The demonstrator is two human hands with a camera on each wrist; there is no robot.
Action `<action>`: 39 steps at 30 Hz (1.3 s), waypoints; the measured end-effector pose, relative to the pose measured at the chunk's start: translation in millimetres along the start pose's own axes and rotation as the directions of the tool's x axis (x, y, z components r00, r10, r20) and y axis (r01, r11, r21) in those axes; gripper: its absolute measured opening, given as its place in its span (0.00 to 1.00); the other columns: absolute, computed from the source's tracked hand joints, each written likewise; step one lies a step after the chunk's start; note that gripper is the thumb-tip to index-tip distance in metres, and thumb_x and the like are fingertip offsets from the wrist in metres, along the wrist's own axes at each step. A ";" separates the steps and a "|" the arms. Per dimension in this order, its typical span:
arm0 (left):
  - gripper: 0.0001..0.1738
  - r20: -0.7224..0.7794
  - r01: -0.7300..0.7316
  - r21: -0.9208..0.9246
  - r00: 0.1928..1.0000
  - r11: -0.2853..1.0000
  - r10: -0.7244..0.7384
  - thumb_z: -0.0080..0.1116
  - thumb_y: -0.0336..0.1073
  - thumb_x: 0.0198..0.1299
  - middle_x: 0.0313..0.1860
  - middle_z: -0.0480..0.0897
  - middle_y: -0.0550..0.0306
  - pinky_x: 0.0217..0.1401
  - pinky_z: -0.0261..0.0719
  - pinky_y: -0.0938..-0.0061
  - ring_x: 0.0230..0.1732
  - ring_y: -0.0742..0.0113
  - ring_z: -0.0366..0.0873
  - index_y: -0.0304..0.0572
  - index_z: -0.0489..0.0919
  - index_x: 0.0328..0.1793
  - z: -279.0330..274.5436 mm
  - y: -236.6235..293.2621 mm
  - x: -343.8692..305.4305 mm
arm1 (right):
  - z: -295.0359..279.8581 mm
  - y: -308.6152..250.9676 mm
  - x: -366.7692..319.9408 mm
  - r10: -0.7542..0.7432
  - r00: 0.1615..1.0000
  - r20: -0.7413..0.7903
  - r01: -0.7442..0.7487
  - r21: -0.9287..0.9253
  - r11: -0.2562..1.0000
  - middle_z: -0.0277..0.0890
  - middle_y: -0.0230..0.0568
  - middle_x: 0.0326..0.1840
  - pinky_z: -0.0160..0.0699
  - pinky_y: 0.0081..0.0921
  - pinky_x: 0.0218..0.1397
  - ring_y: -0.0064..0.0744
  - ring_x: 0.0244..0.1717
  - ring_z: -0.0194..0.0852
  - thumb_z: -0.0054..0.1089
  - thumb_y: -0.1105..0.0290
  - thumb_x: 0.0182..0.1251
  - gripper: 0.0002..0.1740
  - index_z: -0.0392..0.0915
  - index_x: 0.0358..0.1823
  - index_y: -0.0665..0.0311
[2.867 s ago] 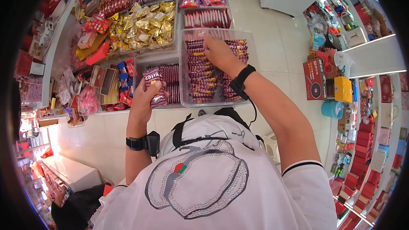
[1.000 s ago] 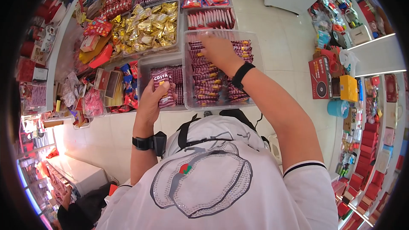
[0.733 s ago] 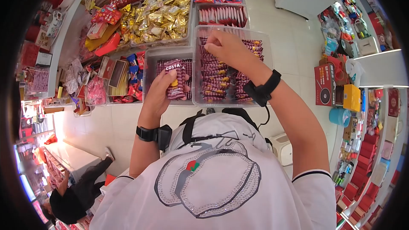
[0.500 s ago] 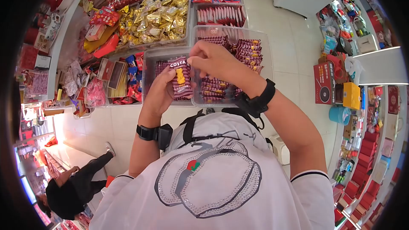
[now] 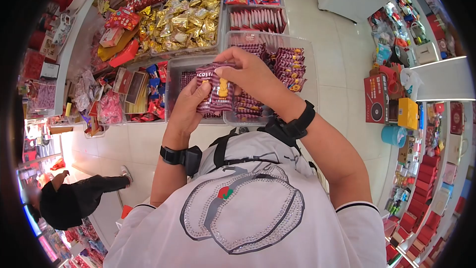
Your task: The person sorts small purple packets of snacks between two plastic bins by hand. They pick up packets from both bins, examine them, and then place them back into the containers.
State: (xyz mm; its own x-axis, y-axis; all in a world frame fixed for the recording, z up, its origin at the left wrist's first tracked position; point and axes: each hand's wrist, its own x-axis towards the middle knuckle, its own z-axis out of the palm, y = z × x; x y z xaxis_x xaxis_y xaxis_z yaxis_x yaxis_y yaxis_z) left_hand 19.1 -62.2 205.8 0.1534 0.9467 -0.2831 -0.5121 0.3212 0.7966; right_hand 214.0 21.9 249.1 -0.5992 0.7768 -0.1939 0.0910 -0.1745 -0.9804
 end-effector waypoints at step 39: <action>0.21 -0.173 -0.043 0.190 0.982 0.981 0.077 0.67 0.34 0.68 0.49 0.85 0.53 0.32 0.87 0.70 0.39 0.66 0.86 0.40 0.72 0.62 -12.9 2.7 -17.9 | -80.3 43.2 31.9 -0.405 0.914 -0.022 0.252 -0.751 0.610 0.75 0.41 0.35 0.76 0.32 0.43 0.33 0.37 0.77 0.65 0.75 0.64 0.07 0.77 0.39 0.68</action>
State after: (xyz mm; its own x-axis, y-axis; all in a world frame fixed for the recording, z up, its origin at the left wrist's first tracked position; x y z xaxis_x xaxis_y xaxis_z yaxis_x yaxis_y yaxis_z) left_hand 4.0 -78.5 206.1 -0.0348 0.9504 -0.3089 -0.3480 0.2783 0.8952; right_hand 262.7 87.7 197.8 -0.5672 0.7940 0.2187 0.5019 0.5438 -0.6726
